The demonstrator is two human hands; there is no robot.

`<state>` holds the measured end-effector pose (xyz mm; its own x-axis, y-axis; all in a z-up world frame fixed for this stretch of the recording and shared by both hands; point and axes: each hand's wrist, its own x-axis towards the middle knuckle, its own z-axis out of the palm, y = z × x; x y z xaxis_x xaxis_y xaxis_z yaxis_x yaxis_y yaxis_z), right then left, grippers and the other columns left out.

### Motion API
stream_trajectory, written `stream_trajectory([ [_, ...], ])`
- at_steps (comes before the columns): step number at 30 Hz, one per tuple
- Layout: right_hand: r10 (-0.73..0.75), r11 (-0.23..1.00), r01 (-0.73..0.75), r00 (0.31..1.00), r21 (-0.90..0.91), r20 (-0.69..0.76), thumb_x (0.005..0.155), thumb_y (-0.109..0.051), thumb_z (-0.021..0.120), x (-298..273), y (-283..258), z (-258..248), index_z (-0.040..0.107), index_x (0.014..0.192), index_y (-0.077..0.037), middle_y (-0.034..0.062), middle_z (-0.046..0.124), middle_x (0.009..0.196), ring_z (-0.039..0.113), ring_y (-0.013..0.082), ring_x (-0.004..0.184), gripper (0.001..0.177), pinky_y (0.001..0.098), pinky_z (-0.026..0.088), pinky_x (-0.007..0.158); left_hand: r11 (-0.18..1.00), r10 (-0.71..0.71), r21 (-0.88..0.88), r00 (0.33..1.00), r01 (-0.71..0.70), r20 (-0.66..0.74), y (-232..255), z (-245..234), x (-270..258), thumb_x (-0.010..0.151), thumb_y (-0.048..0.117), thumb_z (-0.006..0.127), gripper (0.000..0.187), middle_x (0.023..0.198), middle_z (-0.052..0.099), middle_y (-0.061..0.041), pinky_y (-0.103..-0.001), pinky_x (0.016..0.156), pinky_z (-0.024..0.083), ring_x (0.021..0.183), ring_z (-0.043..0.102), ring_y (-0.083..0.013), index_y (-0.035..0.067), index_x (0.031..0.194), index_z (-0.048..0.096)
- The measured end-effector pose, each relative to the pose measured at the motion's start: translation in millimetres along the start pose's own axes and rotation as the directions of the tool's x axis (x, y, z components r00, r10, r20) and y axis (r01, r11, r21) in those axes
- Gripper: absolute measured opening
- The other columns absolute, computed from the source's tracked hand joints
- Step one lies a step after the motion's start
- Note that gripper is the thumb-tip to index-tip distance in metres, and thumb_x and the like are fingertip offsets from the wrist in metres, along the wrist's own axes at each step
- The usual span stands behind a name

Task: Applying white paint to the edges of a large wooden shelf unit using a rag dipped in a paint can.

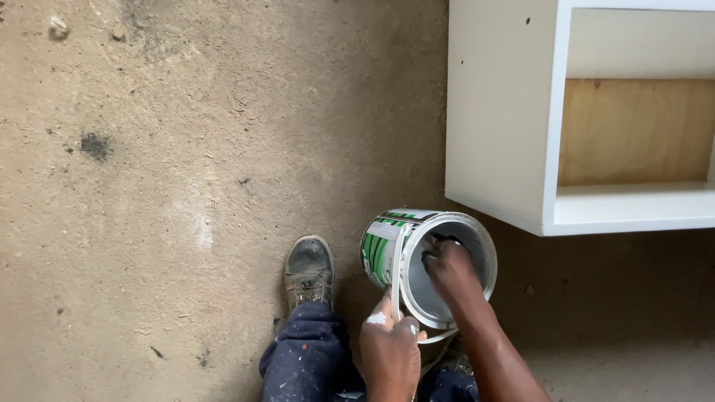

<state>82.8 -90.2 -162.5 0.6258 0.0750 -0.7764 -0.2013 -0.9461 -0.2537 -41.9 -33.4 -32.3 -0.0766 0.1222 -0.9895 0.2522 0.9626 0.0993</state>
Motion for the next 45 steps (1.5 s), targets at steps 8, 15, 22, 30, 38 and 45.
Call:
stream_trajectory([
  [8, -0.006, 1.0, 0.005, 0.999, 0.01, 0.044, 0.087, -0.014, 0.072, 1.4, -2.5, -5.3, 0.087, 0.104, -0.015, -0.0032, 0.074, 0.091, 0.06, 0.0106, 0.082, 0.022, 0.0266, 0.043, 0.074, 0.998, 0.014, 0.065, 1.0, -0.014, -0.002, -3.7, -4.1, 1.2, 0.077, 0.0, 0.05, 0.07, 0.092, 0.067, -0.004, -0.034, 0.068, 0.052, 0.081, 0.055, -0.0175, 0.019, 0.143, 0.066],
  [15, -0.013, 1.0, 0.012, 0.997, 0.011, 0.077, 0.088, -0.012, 0.071, -27.4, 8.4, -40.4, 0.087, 0.104, -0.013, -0.0019, 0.072, 0.087, 0.057, 0.0111, 0.078, 0.022, 0.0269, 0.041, 0.071, 0.993, 0.024, 0.114, 1.0, -0.024, 0.004, -0.4, -9.5, 0.4, 0.077, 0.003, 0.051, 0.072, 0.087, 0.063, -0.002, -0.033, 0.066, 0.05, 0.076, 0.052, -0.017, 0.022, 0.145, 0.064],
  [22, -0.028, 1.0, 0.027, 0.994, 0.011, 0.109, 0.09, -0.01, 0.07, -57.6, -7.4, -53.8, 0.087, 0.104, -0.011, -0.0006, 0.069, 0.083, 0.054, 0.0116, 0.074, 0.022, 0.0272, 0.039, 0.068, 0.987, 0.04, 0.157, 0.999, -0.041, 0.011, 2.8, -12.2, -0.9, 0.076, 0.005, 0.053, 0.073, 0.082, 0.06, -0.001, -0.033, 0.064, 0.049, 0.072, 0.048, -0.0165, 0.024, 0.147, 0.062],
  [30, -0.034, 0.999, 0.03, 0.987, 0.024, 0.155, 0.091, -0.008, 0.068, -99.4, -44.6, -55.9, 0.087, 0.104, -0.009, 0.001, 0.067, 0.079, 0.05, 0.0122, 0.069, 0.023, 0.0276, 0.037, 0.065, 0.973, 0.055, 0.223, 0.998, -0.056, 0.009, 9.9, -12.8, -2.3, 0.076, 0.008, 0.054, 0.075, 0.077, 0.056, 0.001, -0.033, 0.062, 0.046, 0.067, 0.044, -0.016, 0.027, 0.148, 0.06],
  [38, -0.031, 0.999, 0.025, 0.979, 0.035, 0.2, 0.092, -0.006, 0.067, -146.9, -71.8, -56.6, 0.087, 0.104, -0.007, 0.0025, 0.064, 0.074, 0.047, 0.0128, 0.064, 0.023, 0.0279, 0.034, 0.062, 0.955, 0.064, 0.291, 0.998, -0.064, 0.009, 13.7, -14.1, -4.4, 0.075, 0.011, 0.056, 0.078, 0.071, 0.052, 0.003, -0.033, 0.06, 0.044, 0.062, 0.04, -0.0155, 0.03, 0.15, 0.058],
  [45, -0.029, 0.999, 0.018, 0.971, 0.05, 0.238, 0.094, -0.004, 0.066, -140.2, -66.4, -58.1, 0.087, 0.104, -0.005, 0.0038, 0.062, 0.07, 0.043, 0.0133, 0.06, 0.024, 0.0282, 0.032, 0.059, 0.932, 0.073, 0.354, 0.997, -0.072, 0.01, 4.5, -14.2, 6.2, 0.075, 0.014, 0.058, 0.08, 0.066, 0.048, 0.004, -0.033, 0.059, 0.042, 0.058, 0.037, -0.0151, 0.032, 0.152, 0.056],
])
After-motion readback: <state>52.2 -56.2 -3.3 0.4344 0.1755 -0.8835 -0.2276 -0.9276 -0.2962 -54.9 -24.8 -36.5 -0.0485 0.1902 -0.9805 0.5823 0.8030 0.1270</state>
